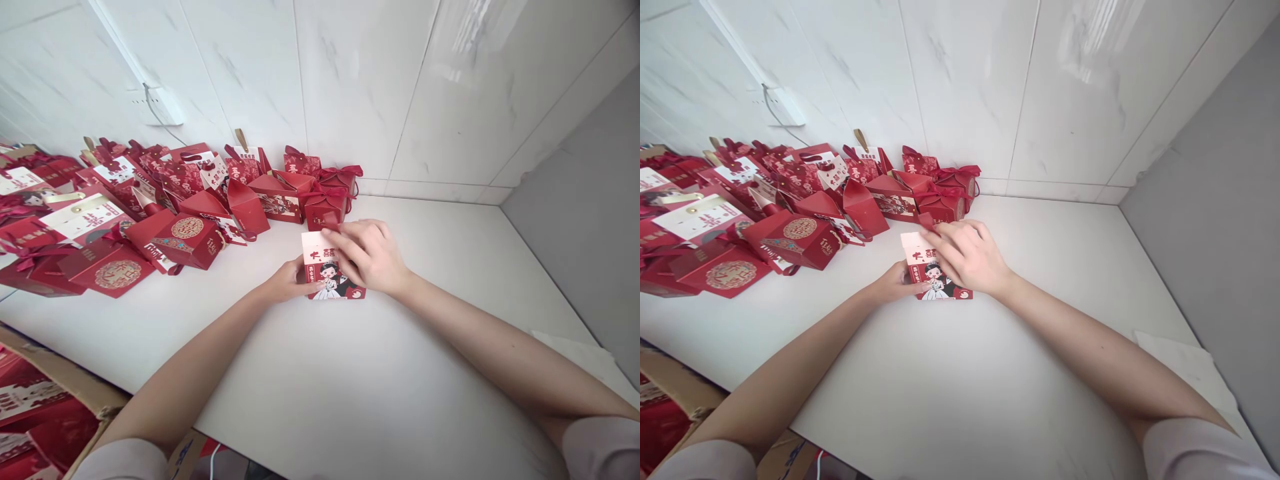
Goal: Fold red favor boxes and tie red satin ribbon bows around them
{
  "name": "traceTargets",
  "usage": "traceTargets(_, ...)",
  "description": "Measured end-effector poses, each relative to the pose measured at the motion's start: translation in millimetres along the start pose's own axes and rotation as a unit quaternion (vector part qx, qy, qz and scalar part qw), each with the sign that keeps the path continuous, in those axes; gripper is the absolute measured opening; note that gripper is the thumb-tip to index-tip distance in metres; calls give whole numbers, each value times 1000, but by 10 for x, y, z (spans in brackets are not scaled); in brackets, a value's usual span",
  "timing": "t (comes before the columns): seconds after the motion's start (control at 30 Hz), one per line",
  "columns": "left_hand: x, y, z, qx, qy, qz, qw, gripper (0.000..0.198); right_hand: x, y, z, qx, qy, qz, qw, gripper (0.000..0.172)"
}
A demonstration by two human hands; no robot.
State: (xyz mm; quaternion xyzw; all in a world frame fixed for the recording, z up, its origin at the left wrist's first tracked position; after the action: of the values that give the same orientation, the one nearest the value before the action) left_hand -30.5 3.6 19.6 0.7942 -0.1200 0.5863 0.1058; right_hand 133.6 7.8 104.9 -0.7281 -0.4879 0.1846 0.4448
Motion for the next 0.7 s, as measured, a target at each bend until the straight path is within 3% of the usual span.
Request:
traceTargets(0.13, -22, -2, 14, -12, 9, 1, 1000, 68, 36, 65, 62, 7, -30, 56, 998, 51)
traceTargets(0.33, -30, 13, 1, -19, -26, 5, 999, 59, -71, 117, 81, 25, -36, 42, 998, 52)
traceTargets(0.5, -24, 9, -9, -11, -25, 3, 1000, 60, -56, 163, 89, 37, 14, 69, 997, 42)
traceTargets(0.7, -32, 1, -2, -7, -4, -2, 1000, 64, 50, 150, 15, 77, 40, 106, 991, 47)
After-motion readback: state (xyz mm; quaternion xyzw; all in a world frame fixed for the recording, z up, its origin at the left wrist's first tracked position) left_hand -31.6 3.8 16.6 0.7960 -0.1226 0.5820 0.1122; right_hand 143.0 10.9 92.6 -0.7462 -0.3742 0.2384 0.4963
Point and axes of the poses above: each hand's wrist, its own y-axis away from the middle knuckle, its own z-axis out of the palm, x = y × z, the point moved 7 cm from there along -y, towards the middle knuckle, and after that the axes turned 4 degrees about y, right-handed, at the moved point
